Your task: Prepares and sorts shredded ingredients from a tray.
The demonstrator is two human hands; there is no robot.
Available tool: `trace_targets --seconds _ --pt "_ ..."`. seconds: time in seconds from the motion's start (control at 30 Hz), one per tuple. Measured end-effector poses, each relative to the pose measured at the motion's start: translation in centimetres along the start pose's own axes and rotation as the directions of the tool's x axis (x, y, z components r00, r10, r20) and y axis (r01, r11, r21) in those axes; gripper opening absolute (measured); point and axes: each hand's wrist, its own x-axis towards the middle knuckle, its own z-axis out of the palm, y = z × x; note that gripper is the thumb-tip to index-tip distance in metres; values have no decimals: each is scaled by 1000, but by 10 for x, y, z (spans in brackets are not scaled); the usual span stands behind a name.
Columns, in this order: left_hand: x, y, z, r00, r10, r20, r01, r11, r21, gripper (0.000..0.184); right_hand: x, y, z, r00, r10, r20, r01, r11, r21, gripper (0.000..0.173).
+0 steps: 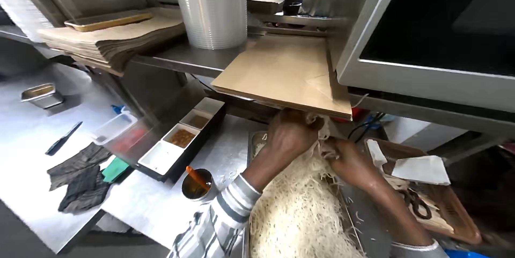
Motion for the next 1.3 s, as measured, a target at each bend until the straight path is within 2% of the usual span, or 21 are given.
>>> trace_targets --seconds 0.03,0.1,0.17,0.2,0.23,0.27,0.37,0.4,0.5,0.53,0.6,0.7,0.77,0.87,0.97,1.07,1.1,1.17,1.2,1.27,1.3 --pt "4 5 -4 989 -96 112 99 995 -26 41 -6 -3 -2 998 21 60 -23 1000 17 38" --pt "18 -1 2 926 -241 290 289 948 -136 44 -12 -8 -4 997 49 65 -57 988 140 63" --pt "22 -16 17 882 -268 388 403 856 -324 47 -8 -9 3 997 62 36 -70 955 289 78" --pt "21 -23 23 861 -253 441 439 807 -395 49 -3 -9 9 998 63 26 -68 947 315 74" --pt "20 -27 26 841 -221 494 457 778 -430 51 4 -7 17 998 58 7 -57 954 293 61" --pt "20 -30 26 825 -188 533 458 775 -436 53 10 -5 21 998 55 -11 -51 970 236 46" --pt "25 -34 7 805 -101 585 376 849 -371 58 22 -3 13 991 14 -130 -1 995 99 18" --pt "25 -34 0 810 -81 581 342 871 -354 61 24 -4 8 989 -12 -145 25 996 85 17" --pt "20 -27 -18 827 -84 555 260 934 -246 63 25 -10 0 998 -55 -37 55 998 -10 19" --pt "18 -23 -21 848 -73 526 219 951 -220 61 24 -12 -3 996 -58 -72 58 998 -9 20" --pt "14 -12 -26 899 -48 436 138 975 -177 51 23 -15 -8 989 -58 -136 58 998 -7 20" --pt "5 2 -23 954 -26 297 63 992 -113 32 15 -19 -9 1000 0 10 1 994 -106 18" --pt "-3 18 -32 965 -29 261 62 991 -117 26 6 -19 -10 998 -31 -47 25 993 -113 12" --pt "-12 32 -48 939 12 344 71 971 -228 34 -10 -13 -11 992 -76 100 86 991 -105 5" --pt "-11 33 -48 900 132 416 19 940 -341 41 -16 -6 -16 994 -50 102 59 994 -88 5" --pt "-8 23 -45 785 216 580 -18 944 -328 49 -17 0 -15 953 5 302 29 994 -108 10" --pt "-7 16 -41 755 222 617 -33 953 -302 47 -15 4 -14 947 3 322 33 994 -105 11" --pt "-7 0 -34 746 178 642 -21 970 -244 42 -8 14 -6 956 -15 292 30 998 -46 16" --pt "-9 -8 -28 757 120 642 15 980 -200 40 -3 17 -1 938 -1 348 12 999 -31 22" --pt "-12 -30 -11 765 -8 644 93 991 -99 34 9 22 11 849 22 529 6 999 -50 27" --pt "-12 -43 -1 751 -62 658 146 987 -73 35 17 25 17 833 29 553 11 998 -69 27"
